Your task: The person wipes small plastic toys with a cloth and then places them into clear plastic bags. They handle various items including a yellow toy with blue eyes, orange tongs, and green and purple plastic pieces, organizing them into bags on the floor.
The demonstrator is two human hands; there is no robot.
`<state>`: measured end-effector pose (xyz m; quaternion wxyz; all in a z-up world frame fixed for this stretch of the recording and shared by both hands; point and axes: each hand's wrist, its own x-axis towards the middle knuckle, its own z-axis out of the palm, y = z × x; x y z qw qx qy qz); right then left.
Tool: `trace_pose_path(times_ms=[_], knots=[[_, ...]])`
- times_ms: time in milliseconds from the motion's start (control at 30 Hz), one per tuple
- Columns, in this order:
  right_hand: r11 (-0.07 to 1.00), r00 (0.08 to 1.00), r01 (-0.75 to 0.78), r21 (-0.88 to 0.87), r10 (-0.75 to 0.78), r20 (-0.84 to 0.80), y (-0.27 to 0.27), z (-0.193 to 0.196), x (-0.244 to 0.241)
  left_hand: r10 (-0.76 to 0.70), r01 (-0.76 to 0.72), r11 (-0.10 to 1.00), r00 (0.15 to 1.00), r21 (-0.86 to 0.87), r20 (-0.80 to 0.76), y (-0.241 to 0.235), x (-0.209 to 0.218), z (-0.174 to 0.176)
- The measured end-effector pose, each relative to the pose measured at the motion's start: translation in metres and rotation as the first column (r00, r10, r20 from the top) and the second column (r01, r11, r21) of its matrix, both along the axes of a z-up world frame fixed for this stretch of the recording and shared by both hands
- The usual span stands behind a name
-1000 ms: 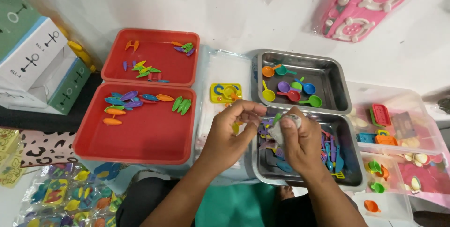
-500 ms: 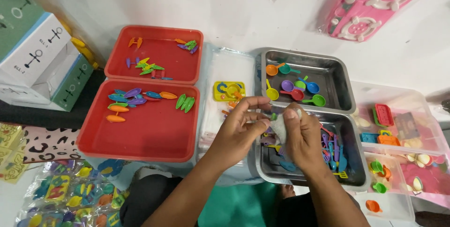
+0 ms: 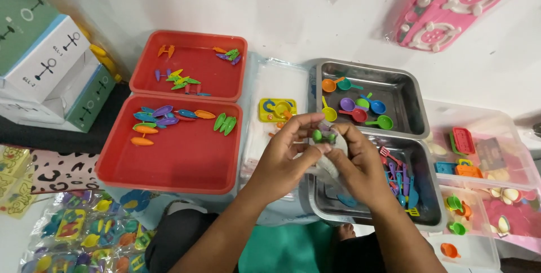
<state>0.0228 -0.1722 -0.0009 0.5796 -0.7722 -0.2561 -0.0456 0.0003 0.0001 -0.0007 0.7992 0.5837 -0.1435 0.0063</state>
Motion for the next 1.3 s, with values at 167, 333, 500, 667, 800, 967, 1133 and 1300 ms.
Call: trace_pose_path(times_ms=[167, 333, 500, 667, 800, 967, 1133, 1300], knots=[[0.972, 0.971, 0.228, -0.057, -0.224, 0.081, -0.004, -0.004, -0.001, 0.032, -0.032, 0.999, 0.998, 0.004, 0.06, -0.003, 0.002, -0.006], [0.977, 0.981, 0.191, 0.092, -0.193, 0.008, -0.006, -0.004, 0.004, 0.163, -0.166, 0.985, 0.984, 0.036, 0.071, -0.001, 0.004, 0.001], [0.944, 0.952, 0.307, 0.12, -0.302, -0.056, 0.001, 0.001, 0.004, 0.247, -0.249, 0.968, 0.968, 0.039, 0.044, 0.004, 0.005, 0.005], [0.613, 0.696, 0.654, 0.442, -0.26, -0.67, -0.009, 0.023, 0.021, 0.369, -0.582, 0.518, 0.813, 0.627, 0.45, 0.026, 0.005, 0.015], [0.417, 0.679, 0.637, 0.648, 0.093, -0.728, -0.035, 0.005, 0.039, 0.281, -0.31, 0.267, 0.931, 0.913, 0.233, 0.036, 0.025, -0.005], [0.653, 0.651, 0.589, 0.477, -0.032, -0.759, -0.039, -0.002, 0.033, 0.226, -0.397, -0.005, 0.894, 0.918, 0.388, 0.028, 0.054, -0.053], [0.666, 0.623, 0.592, 0.453, -0.021, -0.782, -0.028, 0.014, 0.029, 0.247, -0.657, 0.165, 0.749, 0.735, 0.614, 0.013, 0.034, -0.04], [0.639, 0.602, 0.615, 0.462, -0.002, -0.799, -0.027, 0.012, 0.024, 0.056, -0.101, 0.873, 0.993, 0.477, 0.107, -0.006, 0.004, 0.004]])
